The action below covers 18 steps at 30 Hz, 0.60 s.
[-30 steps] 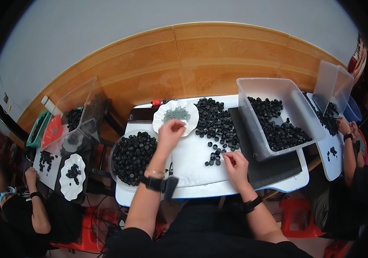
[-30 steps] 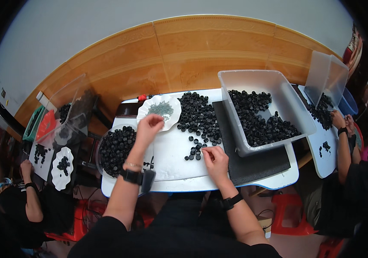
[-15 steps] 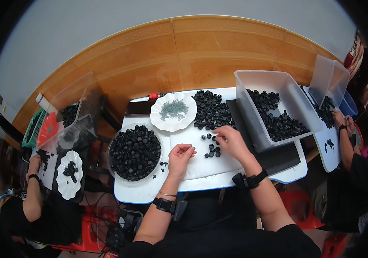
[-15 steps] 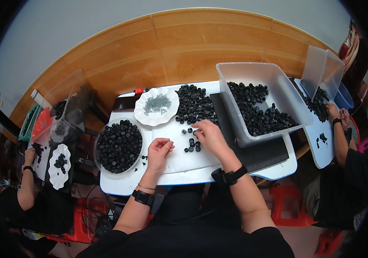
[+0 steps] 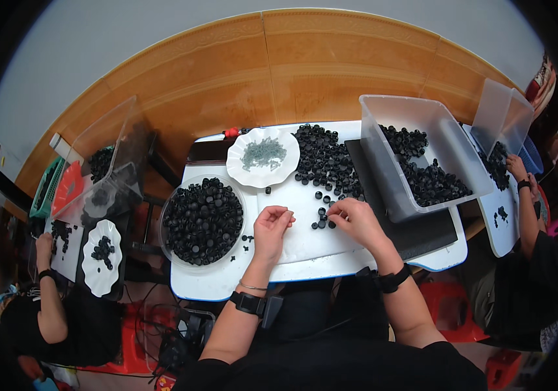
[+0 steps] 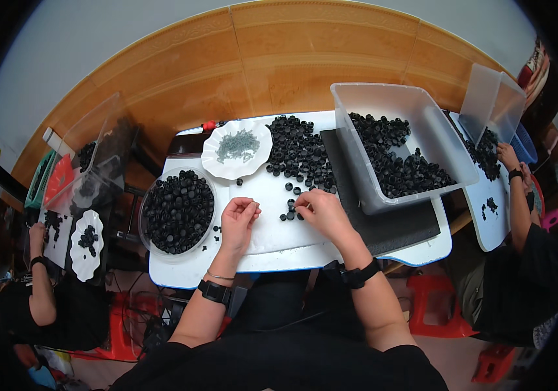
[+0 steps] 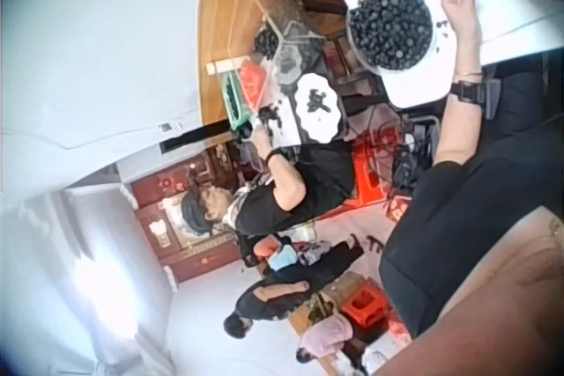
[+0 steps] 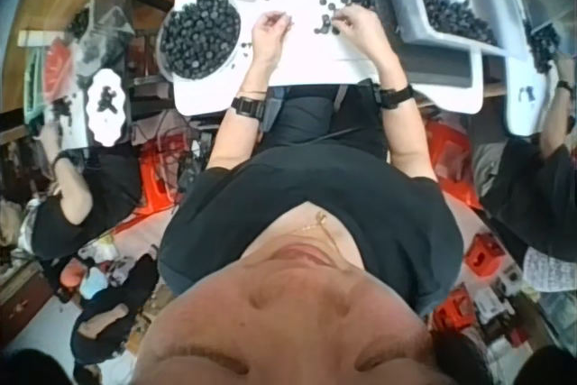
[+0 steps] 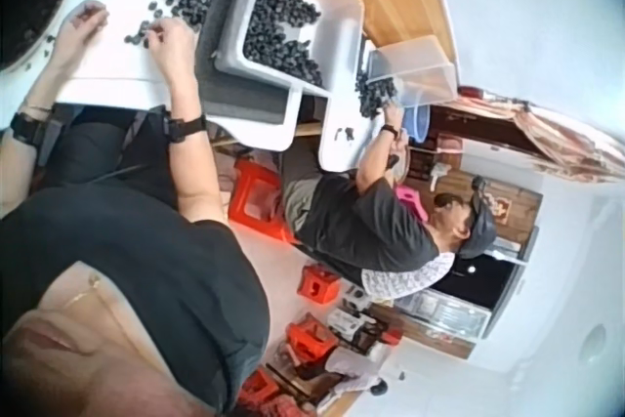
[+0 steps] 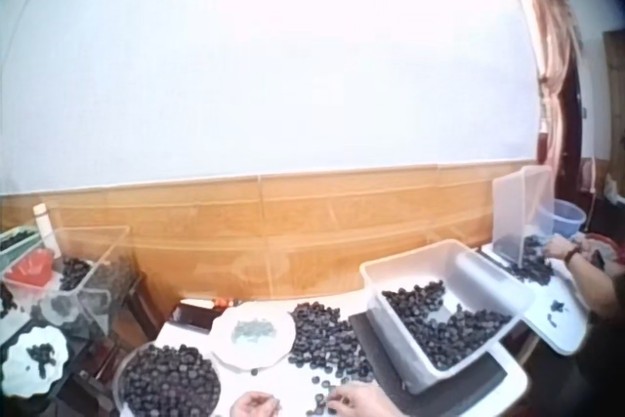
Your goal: The person is assembling small black plastic components by inserting small silver pins into them and organizing them in containers.
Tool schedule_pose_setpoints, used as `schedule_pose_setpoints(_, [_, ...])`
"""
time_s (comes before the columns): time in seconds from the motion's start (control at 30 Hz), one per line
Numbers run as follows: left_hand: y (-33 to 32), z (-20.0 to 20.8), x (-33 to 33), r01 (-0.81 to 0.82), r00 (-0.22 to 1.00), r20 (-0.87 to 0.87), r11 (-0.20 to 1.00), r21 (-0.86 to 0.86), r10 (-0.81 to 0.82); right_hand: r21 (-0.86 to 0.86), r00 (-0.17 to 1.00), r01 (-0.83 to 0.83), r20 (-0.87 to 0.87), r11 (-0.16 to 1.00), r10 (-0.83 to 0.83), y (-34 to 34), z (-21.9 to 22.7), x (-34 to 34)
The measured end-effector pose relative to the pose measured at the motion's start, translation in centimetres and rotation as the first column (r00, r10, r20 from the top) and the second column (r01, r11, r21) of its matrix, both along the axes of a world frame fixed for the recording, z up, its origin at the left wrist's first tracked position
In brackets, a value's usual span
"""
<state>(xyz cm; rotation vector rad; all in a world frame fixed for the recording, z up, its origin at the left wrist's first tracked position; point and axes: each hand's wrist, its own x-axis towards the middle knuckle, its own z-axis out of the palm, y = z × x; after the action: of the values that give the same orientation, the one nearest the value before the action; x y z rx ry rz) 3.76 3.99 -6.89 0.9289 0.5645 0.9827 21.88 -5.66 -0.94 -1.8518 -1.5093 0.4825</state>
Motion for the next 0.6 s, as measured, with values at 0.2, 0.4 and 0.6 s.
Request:
schedule_pose_setpoints(0.2, [0.2,-0.3,-0.2,0.005,0.997,0.081,0.999,-0.044,-0.002,0.086,0.920,-0.213,0.354,0.973,0.169,1.1,-1.0,-2.4])
schedule_pose_setpoints(0.4, [0.0,-0.2,-0.3,0.047,0.995,0.085,0.999,-0.013,-0.046,0.220,0.970,-0.179,0.201,0.959,0.135,1.4,-1.2,-3.0])
schedule_pose_setpoints(0.6, [-0.9,0.8,-0.3,0.016,1.000,0.020,0.998,0.056,-0.017,0.355,0.929,0.042,-0.359,0.934,0.095,0.6,-0.8,-5.0])
